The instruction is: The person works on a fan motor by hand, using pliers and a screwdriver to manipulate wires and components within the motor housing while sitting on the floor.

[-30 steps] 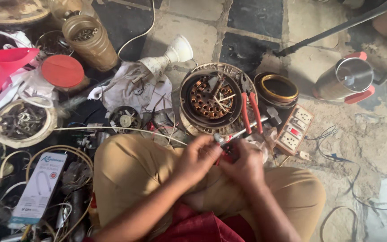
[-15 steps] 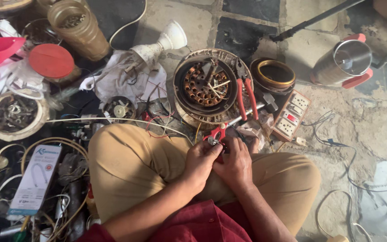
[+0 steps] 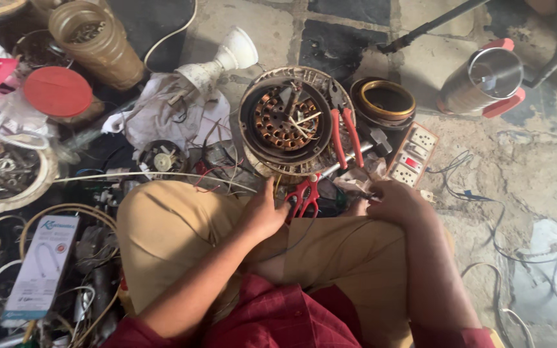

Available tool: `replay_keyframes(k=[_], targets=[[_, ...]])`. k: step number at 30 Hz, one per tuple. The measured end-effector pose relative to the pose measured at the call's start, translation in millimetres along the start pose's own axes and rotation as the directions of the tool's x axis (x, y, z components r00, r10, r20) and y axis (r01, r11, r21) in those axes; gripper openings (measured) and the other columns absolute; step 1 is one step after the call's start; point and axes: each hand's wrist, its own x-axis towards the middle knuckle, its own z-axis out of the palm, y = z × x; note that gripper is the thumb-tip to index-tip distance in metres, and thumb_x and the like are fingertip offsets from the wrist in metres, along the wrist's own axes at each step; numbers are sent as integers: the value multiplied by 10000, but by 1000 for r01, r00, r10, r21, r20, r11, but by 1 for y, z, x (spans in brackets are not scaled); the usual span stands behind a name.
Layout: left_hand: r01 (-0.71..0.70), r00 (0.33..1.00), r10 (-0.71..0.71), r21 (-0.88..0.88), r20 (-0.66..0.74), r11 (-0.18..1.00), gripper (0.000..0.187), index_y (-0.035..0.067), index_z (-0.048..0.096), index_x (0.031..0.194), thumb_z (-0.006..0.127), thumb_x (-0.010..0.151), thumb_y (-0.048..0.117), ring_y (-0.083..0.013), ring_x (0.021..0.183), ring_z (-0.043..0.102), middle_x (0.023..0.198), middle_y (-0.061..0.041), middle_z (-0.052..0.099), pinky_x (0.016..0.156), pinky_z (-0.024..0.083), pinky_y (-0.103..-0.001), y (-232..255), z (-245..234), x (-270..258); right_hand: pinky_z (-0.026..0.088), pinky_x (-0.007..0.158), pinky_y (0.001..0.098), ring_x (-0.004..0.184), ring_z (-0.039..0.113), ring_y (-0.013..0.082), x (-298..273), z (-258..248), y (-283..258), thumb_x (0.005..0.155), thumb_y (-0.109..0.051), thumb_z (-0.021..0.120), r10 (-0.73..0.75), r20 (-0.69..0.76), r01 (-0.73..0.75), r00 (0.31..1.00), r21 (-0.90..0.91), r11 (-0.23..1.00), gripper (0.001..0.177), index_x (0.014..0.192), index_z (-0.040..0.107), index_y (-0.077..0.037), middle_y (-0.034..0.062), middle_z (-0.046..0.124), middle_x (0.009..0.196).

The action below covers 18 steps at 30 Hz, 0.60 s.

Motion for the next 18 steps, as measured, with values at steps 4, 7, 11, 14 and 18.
replay_keyframes(k=[4, 7, 11, 14, 18], targets=[[105, 984, -100, -25, 144, 994, 559, 58, 479, 1373, 672, 890, 262, -460, 938, 675, 986, -266, 708, 806, 521, -543, 28, -9, -9, 566, 943, 450, 1067, 737, 326, 13, -4, 86, 752, -383, 787, 194, -172, -172, 966, 136, 976, 557, 1270, 733, -188, 157, 767, 1153], [-77, 990, 72, 40, 125, 996, 245, 152, 644, 1216, 612, 988, 238, -417, 865, 716, 901, -210, 749, 751, 546, -527, 40, -25, -16, 543, 961, 459, 1103, 716, 340, 17, 20, 170, 765, -415, 790, 323, -266, -269, 908, 218, 938, 569, 1270, 726, -163, 175, 753, 1168], [-231, 967, 202, 200, 155, 952, 342, 128, 594, 1283, 612, 948, 191, -368, 970, 689, 1063, -177, 715, 821, 536, -475, 70, -45, -28, 533, 963, 487, 1148, 686, 386, 32, 98, 254, 882, -501, 733, 566, -249, -518, 786, 234, 823, 541, 1296, 719, -154, 221, 743, 1174], [-321, 932, 363, 437, -13, 840, 474, 53, 548, 1336, 600, 869, 120, -345, 1081, 602, 1204, -168, 632, 899, 498, -456, 99, -50, -27, 542, 984, 473, 1185, 684, 397, 28, 136, 271, 884, -374, 732, 563, -312, -525, 765, 203, 826, 477, 1319, 727, -178, 232, 731, 1252], [-678, 671, 736, 474, 88, 562, 495, 7, 534, 1316, 554, 832, 106, -335, 1248, 521, 1294, -158, 570, 1051, 460, -424, 119, -21, -15, 525, 972, 532, 1228, 640, 411, 33, 154, 277, 981, -350, 626, 699, -155, -662, 698, 232, 713, 356, 1311, 708, -248, 186, 681, 1339]])
